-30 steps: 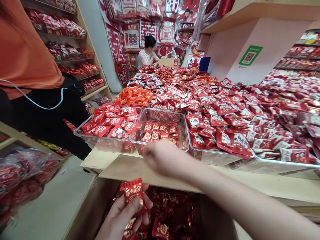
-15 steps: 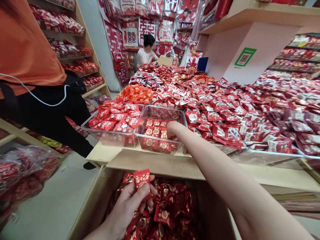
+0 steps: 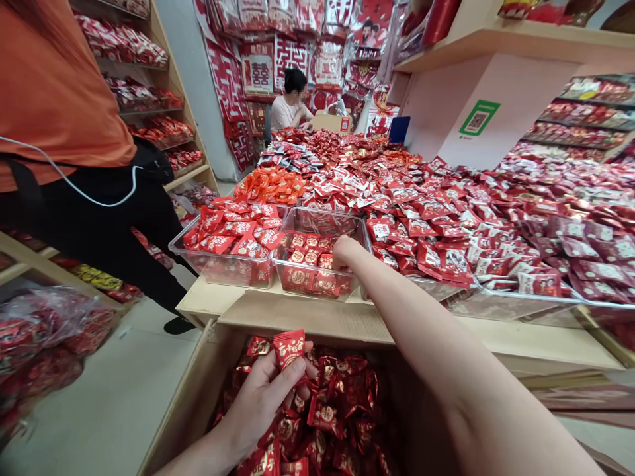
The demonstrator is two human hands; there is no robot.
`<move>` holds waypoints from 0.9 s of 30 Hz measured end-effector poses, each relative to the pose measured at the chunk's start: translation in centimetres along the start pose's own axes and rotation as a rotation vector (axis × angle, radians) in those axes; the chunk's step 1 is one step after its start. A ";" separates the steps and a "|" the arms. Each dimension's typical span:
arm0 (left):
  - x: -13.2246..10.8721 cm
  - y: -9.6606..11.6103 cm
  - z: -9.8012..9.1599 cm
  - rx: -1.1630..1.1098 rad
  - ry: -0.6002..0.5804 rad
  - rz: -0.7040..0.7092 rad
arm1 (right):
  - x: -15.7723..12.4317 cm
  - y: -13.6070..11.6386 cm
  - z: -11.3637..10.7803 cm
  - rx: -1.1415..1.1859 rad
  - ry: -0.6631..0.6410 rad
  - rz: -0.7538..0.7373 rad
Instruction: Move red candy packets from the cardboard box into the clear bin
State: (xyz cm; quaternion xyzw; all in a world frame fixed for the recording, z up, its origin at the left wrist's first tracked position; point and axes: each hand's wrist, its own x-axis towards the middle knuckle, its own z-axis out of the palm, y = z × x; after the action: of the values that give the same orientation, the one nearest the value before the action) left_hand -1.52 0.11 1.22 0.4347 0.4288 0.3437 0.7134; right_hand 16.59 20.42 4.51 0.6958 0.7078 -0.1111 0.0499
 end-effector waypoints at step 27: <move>0.3 -0.7 0.1 0.033 -0.001 0.005 | -3.8 -0.9 -1.8 0.001 -0.248 -0.017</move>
State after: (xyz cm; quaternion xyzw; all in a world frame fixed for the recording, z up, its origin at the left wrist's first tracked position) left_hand -1.22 0.07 0.54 0.4476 0.4330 0.3380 0.7057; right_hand 15.97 17.13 7.18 0.6707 0.7021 -0.1971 0.1356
